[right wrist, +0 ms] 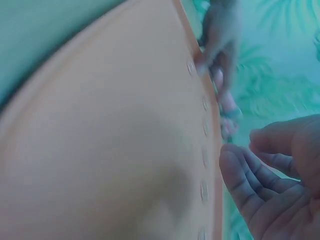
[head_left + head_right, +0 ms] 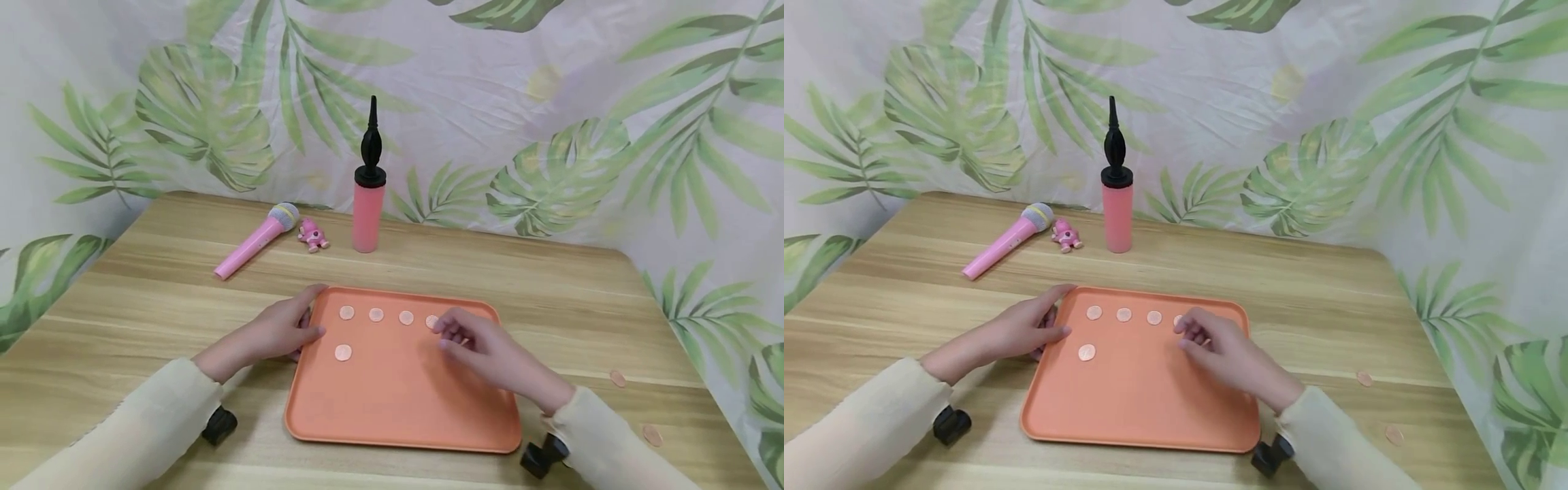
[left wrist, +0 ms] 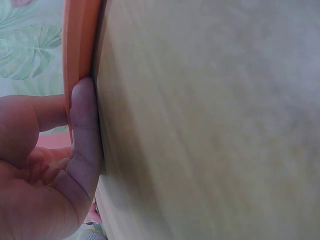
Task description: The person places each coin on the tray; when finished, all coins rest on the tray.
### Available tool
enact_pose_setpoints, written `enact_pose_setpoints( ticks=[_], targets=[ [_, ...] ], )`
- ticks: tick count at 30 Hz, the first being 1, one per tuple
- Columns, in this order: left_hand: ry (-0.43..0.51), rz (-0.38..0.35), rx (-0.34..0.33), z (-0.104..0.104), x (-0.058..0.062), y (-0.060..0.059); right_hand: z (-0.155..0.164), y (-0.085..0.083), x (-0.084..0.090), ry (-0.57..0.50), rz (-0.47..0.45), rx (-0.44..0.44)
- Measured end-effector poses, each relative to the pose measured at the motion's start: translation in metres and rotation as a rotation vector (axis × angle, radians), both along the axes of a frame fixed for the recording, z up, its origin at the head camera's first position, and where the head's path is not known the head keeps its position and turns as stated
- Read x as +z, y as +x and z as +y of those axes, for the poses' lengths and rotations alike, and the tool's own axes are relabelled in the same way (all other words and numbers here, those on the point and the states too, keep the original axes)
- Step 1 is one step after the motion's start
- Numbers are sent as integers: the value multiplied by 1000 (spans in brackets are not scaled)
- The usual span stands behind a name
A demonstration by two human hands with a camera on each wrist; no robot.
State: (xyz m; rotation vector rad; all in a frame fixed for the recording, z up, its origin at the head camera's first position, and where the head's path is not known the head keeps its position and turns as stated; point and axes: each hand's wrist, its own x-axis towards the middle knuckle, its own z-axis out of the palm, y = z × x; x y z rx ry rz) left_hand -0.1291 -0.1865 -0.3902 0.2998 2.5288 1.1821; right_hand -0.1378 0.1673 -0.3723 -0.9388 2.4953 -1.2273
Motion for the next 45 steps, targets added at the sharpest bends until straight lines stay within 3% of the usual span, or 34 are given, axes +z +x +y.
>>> enact_pose_setpoints(
  ticks=[8,18,28,36,41,45],
  targets=[
    [3,13,-1,-1,3,2,61,16,5,7,65,-130],
    [-17,16,-7,1,-2,-1,119,35,-16,110,124,-194],
    [5,-15,7,1,-1,1,157,55,-24,217,-33,-89],
    [0,1,2,0,-2,1,162,60,-33,150,-13,-3],
    [0,-4,8,1,-2,2,161,61,-35,156,26,-18],
    [2,-2,9,1,-1,2,159,62,-34,157,3,-35]
  ],
)
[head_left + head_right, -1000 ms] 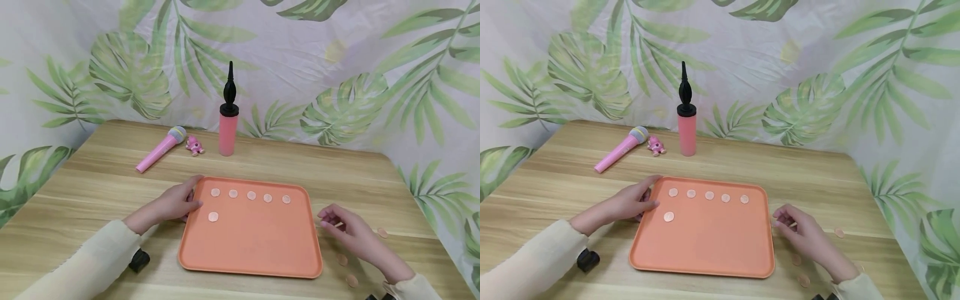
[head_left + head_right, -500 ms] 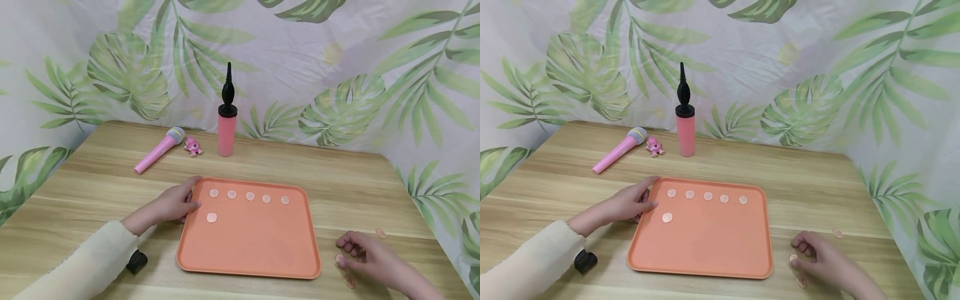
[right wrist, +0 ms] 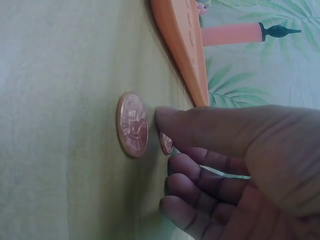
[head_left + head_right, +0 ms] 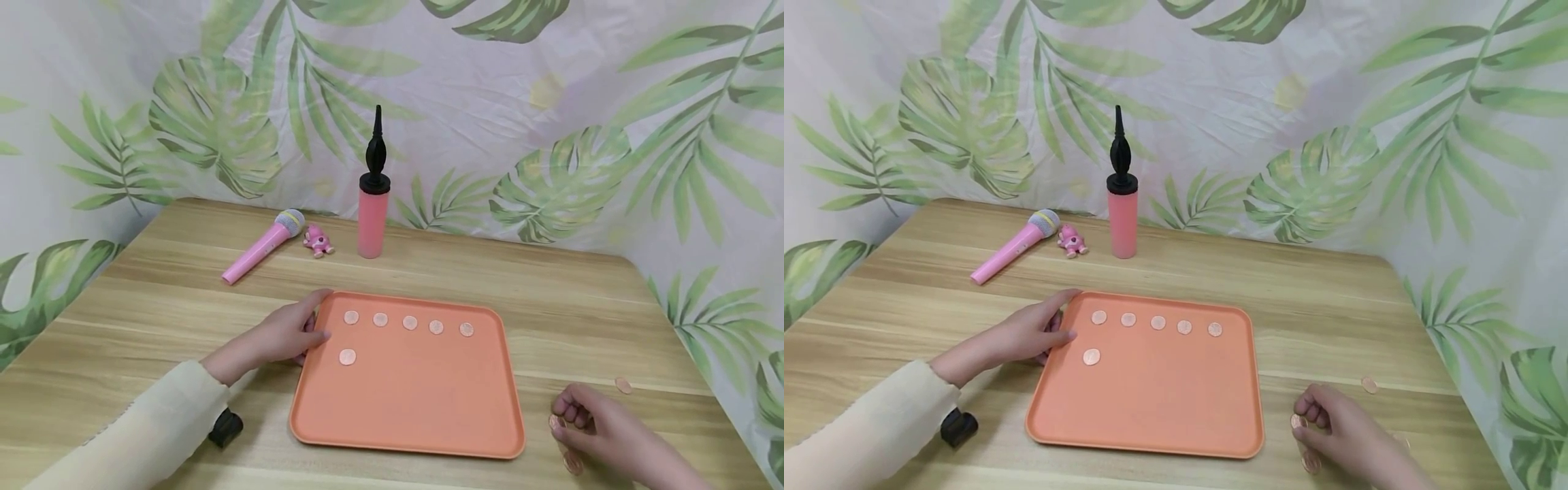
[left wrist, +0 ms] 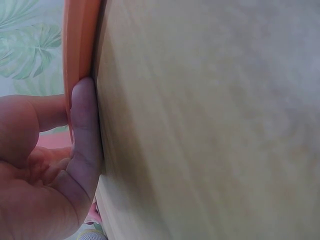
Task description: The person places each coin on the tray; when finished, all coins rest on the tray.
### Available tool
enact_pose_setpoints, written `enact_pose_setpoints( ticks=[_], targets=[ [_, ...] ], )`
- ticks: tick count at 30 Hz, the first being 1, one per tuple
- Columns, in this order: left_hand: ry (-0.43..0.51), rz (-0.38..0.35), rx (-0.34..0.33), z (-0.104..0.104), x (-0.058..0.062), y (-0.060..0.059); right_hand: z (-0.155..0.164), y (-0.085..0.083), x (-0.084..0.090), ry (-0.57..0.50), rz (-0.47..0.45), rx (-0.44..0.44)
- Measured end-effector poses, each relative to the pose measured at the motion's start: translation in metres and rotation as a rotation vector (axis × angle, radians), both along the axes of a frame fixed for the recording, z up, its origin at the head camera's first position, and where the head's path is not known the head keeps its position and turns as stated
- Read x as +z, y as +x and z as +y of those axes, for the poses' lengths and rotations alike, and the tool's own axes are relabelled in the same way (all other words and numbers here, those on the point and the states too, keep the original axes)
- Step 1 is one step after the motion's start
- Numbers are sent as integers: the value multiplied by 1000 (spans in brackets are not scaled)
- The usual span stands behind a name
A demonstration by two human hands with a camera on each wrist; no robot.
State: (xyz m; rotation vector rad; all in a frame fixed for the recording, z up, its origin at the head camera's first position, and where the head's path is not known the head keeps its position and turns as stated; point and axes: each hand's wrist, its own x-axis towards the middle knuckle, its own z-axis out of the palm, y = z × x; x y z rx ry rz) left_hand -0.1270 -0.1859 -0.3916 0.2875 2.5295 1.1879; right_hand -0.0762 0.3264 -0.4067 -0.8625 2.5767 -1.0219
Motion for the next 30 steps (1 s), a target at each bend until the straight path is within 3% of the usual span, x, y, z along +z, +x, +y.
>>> enact_pose_setpoints(
  ticks=[10,16,22,26,30],
  targets=[
    [17,4,-5,0,2,1,-1,3,1,-41,-71,6],
    [19,4,-7,1,2,0,-3,6,1,-34,2,-35],
    [15,-1,-8,0,1,-1,-5,8,2,-109,-21,-39],
    [22,1,-9,1,0,-1,-5,7,0,-60,40,-116],
    [17,10,-11,1,1,0,-4,4,-3,-70,37,-176]
  ],
)
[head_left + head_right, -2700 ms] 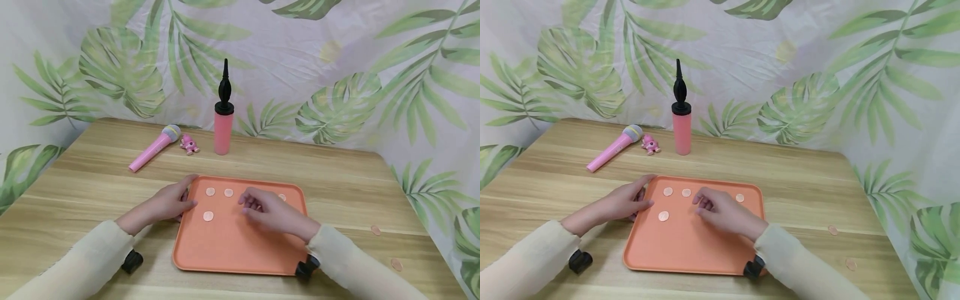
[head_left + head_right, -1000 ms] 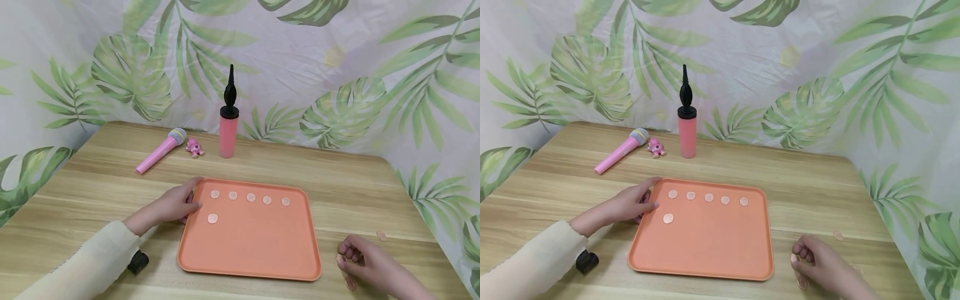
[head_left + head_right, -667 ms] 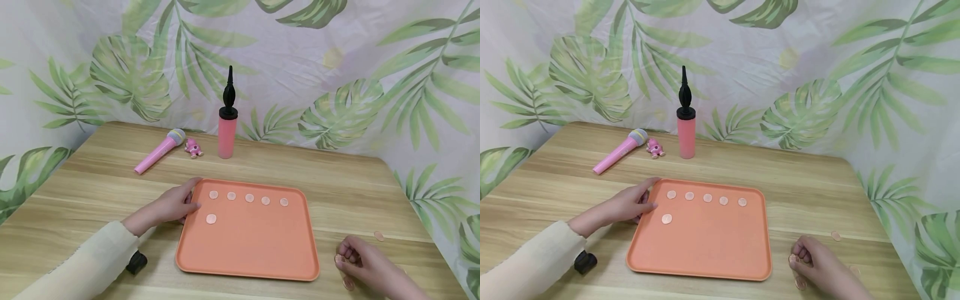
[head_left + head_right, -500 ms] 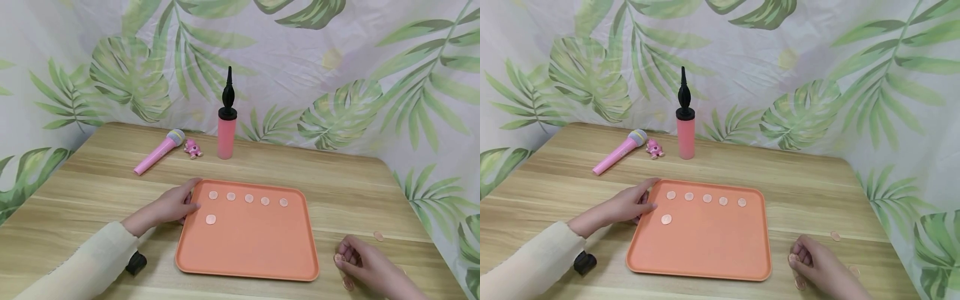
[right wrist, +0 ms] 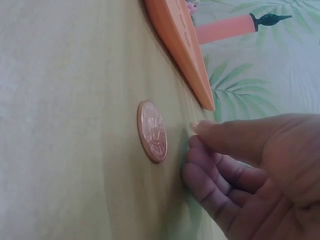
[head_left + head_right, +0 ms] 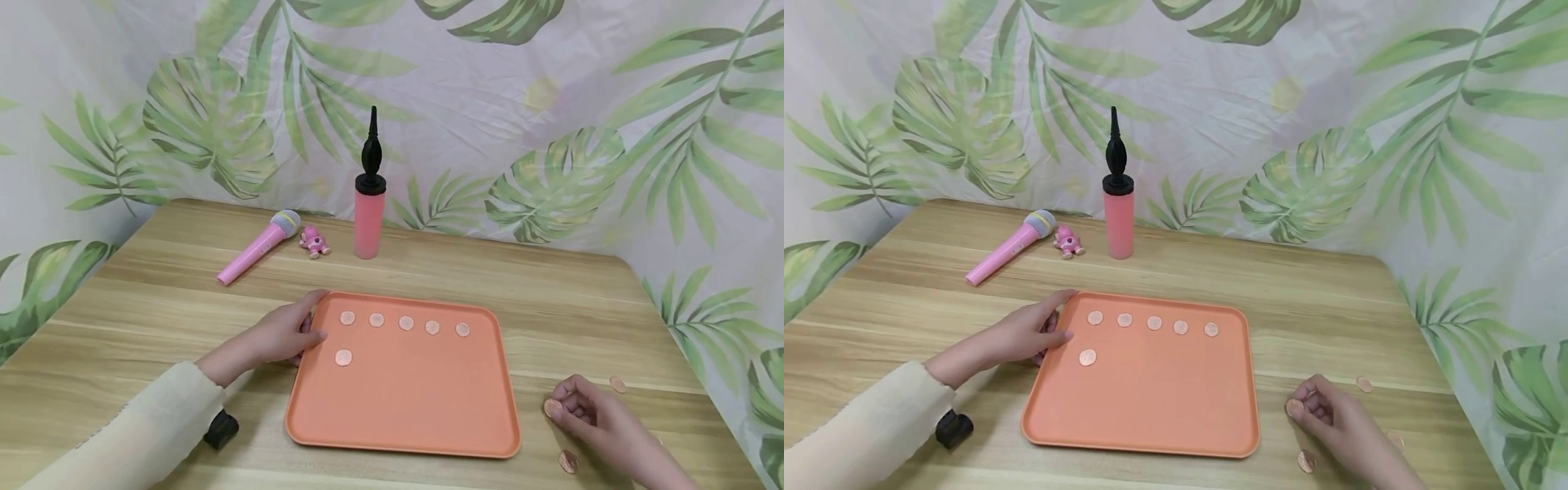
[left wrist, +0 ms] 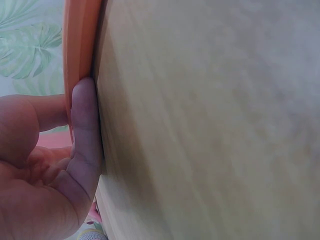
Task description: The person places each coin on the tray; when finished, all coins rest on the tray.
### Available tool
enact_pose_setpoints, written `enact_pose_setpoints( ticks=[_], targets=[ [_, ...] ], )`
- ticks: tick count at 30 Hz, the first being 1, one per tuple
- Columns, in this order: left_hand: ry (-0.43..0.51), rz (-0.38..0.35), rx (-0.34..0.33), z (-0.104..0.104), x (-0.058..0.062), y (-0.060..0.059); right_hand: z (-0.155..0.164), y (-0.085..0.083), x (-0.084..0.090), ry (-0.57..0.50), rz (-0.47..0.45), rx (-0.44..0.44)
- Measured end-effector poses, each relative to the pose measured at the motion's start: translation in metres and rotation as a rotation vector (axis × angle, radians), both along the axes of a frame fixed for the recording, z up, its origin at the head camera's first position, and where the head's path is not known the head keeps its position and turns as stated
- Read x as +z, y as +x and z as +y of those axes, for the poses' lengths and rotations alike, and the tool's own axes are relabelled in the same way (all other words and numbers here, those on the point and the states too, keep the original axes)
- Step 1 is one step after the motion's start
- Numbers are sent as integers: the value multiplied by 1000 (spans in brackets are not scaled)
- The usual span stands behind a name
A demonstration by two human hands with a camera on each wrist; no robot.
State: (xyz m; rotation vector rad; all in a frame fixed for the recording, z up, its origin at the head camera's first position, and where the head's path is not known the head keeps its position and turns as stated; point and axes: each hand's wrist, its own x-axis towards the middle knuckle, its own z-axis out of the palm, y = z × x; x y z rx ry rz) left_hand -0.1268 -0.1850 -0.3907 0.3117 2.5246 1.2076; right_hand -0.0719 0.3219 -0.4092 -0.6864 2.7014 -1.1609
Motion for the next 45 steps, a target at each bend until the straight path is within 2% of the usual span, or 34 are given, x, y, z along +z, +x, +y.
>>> enact_pose_setpoints(
  ticks=[9,13,16,19,29,36,45],
  targets=[
    [0,6,-7,-2,-2,0,-18,-5,9,-88,-33,-75],
    [-1,-3,1,-1,-1,-1,-31,-10,18,-134,-136,-73],
    [-2,-7,3,0,0,0,-40,-16,23,-186,-217,-55],
    [0,-8,0,0,0,0,-51,-24,25,-221,-259,-25],
    [0,9,-8,-1,-1,0,-110,-47,24,-241,-269,90],
    [4,6,0,-2,-2,-2,-150,-58,19,-220,-301,127],
    [1,8,-2,-1,-1,-2,-180,-67,17,-202,-340,161]
  ],
)
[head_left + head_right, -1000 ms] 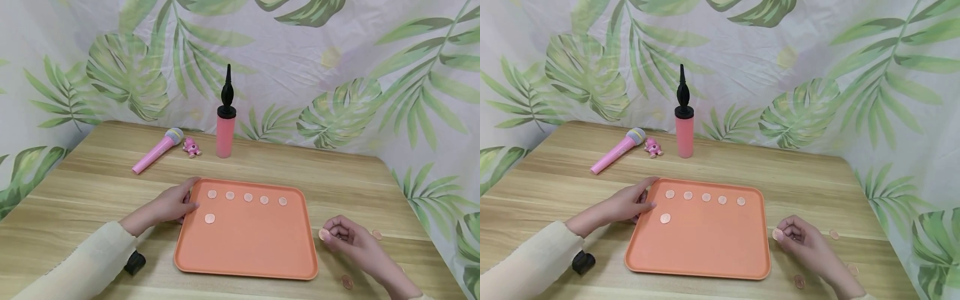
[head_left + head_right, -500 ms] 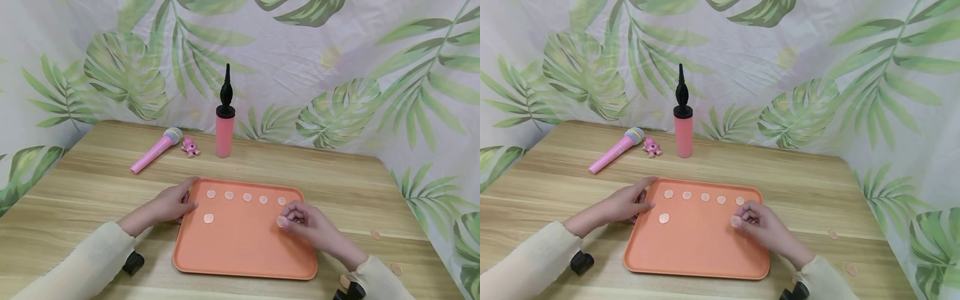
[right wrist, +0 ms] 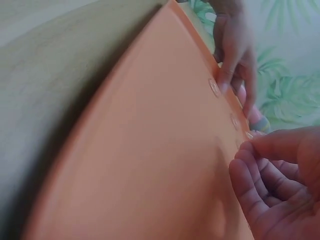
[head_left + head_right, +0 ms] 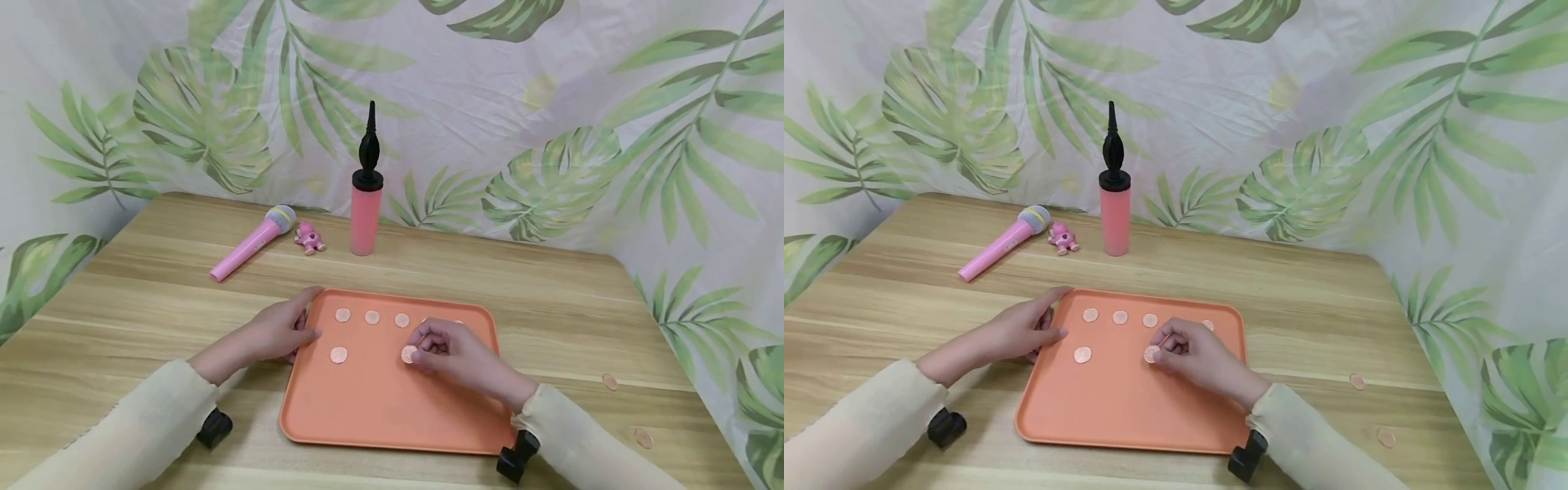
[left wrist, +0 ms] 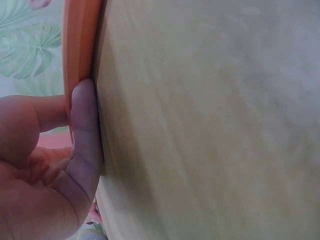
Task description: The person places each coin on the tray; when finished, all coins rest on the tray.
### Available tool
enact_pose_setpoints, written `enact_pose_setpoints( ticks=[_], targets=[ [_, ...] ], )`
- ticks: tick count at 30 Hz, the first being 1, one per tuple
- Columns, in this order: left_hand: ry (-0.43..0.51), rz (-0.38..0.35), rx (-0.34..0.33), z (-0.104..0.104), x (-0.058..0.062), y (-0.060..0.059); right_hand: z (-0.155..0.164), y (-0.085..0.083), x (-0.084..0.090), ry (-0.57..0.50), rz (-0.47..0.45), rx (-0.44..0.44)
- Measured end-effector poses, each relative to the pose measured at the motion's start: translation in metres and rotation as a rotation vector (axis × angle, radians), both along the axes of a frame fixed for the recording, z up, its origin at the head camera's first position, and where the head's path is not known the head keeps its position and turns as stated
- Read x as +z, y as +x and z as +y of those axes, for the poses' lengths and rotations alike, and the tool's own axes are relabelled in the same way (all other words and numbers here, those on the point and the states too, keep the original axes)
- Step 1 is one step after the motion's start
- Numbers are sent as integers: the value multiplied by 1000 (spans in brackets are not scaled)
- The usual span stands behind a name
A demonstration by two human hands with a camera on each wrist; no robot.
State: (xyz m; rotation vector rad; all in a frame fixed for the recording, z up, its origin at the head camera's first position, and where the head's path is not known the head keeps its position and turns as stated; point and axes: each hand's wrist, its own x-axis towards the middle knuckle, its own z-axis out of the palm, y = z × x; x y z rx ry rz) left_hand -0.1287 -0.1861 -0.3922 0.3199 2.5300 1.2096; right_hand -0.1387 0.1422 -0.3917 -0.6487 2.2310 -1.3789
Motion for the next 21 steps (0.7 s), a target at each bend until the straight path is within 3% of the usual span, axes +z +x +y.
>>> enact_pose_setpoints(
  ticks=[8,15,21],
  targets=[
    [1,7,-2,0,0,0,-19,-4,-4,16,1,65],
    [3,-10,3,1,0,-1,-33,-8,-5,86,87,85],
    [-15,2,6,0,1,0,-48,-10,-5,108,107,120]
  ],
)
